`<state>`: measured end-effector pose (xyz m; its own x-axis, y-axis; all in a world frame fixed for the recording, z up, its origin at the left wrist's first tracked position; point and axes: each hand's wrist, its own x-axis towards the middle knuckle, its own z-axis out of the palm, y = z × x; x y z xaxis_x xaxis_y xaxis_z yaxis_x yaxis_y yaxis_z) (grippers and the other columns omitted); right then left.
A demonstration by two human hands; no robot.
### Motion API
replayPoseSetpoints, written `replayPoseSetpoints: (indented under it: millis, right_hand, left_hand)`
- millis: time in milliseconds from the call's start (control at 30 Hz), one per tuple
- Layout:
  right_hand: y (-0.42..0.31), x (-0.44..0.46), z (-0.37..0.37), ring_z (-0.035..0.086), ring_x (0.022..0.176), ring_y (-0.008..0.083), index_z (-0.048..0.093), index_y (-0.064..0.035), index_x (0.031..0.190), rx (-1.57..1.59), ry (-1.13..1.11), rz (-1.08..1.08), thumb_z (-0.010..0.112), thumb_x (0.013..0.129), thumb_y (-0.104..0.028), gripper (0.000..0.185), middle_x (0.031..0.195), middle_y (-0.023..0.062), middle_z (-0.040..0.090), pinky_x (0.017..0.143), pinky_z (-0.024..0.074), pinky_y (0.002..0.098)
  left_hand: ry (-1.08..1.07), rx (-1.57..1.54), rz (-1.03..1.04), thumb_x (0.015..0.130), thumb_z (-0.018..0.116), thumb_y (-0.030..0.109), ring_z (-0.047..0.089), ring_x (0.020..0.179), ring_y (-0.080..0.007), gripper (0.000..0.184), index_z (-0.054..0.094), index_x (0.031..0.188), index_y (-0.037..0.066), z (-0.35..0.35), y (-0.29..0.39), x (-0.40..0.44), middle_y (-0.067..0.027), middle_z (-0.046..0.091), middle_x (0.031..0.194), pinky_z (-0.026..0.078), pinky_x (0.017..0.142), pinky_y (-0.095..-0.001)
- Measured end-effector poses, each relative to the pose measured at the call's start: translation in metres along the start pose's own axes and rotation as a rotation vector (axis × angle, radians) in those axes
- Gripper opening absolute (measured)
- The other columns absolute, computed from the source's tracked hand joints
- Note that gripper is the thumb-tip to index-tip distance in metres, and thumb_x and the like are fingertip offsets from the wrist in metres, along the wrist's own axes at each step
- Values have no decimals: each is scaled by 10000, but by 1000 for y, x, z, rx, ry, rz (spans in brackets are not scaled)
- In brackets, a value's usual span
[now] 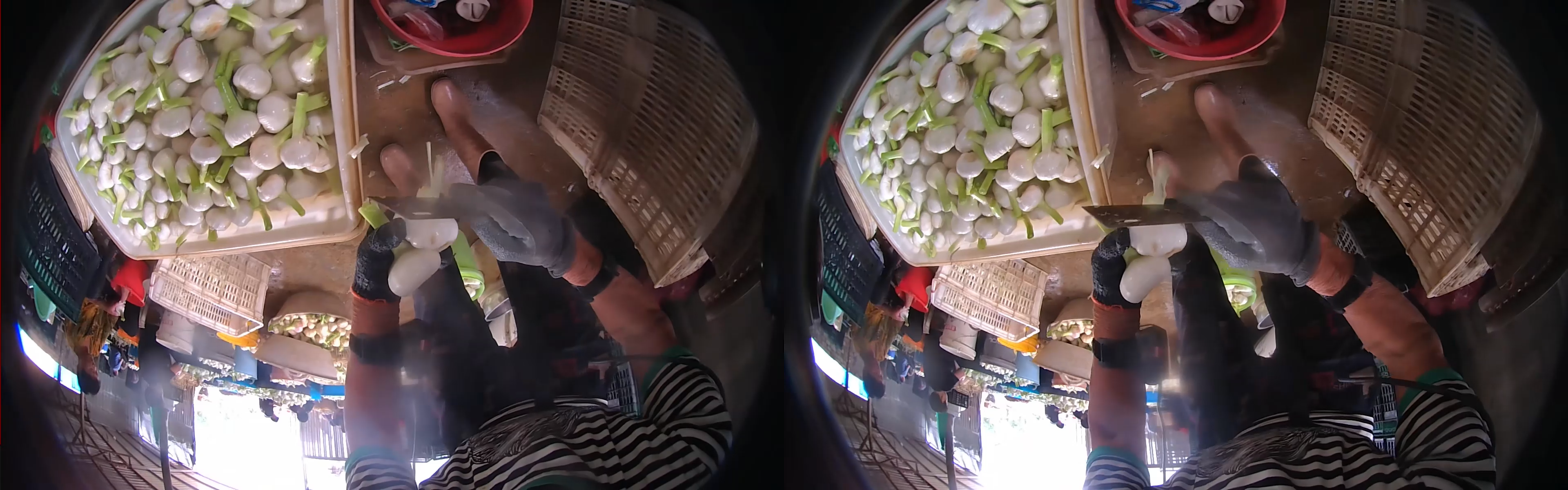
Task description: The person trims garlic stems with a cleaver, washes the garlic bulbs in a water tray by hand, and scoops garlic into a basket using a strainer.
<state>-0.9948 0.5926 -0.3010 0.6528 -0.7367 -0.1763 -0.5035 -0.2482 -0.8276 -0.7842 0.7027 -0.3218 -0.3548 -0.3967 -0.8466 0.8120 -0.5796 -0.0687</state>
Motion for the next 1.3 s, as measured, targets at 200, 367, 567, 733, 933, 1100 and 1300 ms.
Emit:
replayPoseSetpoints:
  millis: [200,367,567,733,933,1100,1300]
  right_hand:
    - [44,-49,10,600,610,301,632,-63,1038,-122,-54,286,634,799,-87,240,693,106,576,568,479,381]
    - [44,-75,7,645,708,308,583,-32,1020,-18,159,449,619,791,-40,232,959,162,629,602,533,353]
    - [56,-49,3,637,747,281,586,-36,993,-175,29,55,627,739,-1,260,1025,143,596,594,526,343]
    - [40,-24,-1,616,703,280,575,-19,959,-129,-1,71,628,720,10,247,943,135,591,577,508,342]
    - [29,-6,7,568,613,193,595,-18,974,133,32,262,643,772,-45,210,825,93,585,519,459,297]
    - [-1,22,26,487,607,47,595,-41,1047,705,145,684,626,876,-150,206,716,13,544,505,395,226]
    - [-29,58,15,563,767,52,563,-11,1105,797,211,689,605,893,-181,274,859,-5,611,672,475,222]
  left_hand:
    - [-234,-129,-11,769,630,334,577,1016,-336,654,431,1263,-47,27,-2,11,-224,546,1169,478,883,-409]
    - [-134,46,52,753,669,304,578,1010,-294,678,412,1295,-12,32,2,3,-206,533,1188,504,835,-389]
    - [19,406,143,757,673,110,620,892,-226,576,448,1278,17,45,17,24,-130,599,1065,529,759,-334]
    - [138,753,258,716,732,147,622,873,-213,570,504,1217,1,46,17,31,-126,604,1056,514,762,-314]
    - [689,1470,685,638,815,255,624,864,-226,612,559,1115,-31,30,54,26,-143,637,990,500,765,-332]
    - [349,758,433,738,710,92,620,861,-197,543,496,1226,-12,25,80,9,-105,608,1020,532,717,-323]
    - [-10,499,441,768,673,98,524,1092,-203,609,423,1313,-8,60,47,41,-111,519,1228,441,926,-322]
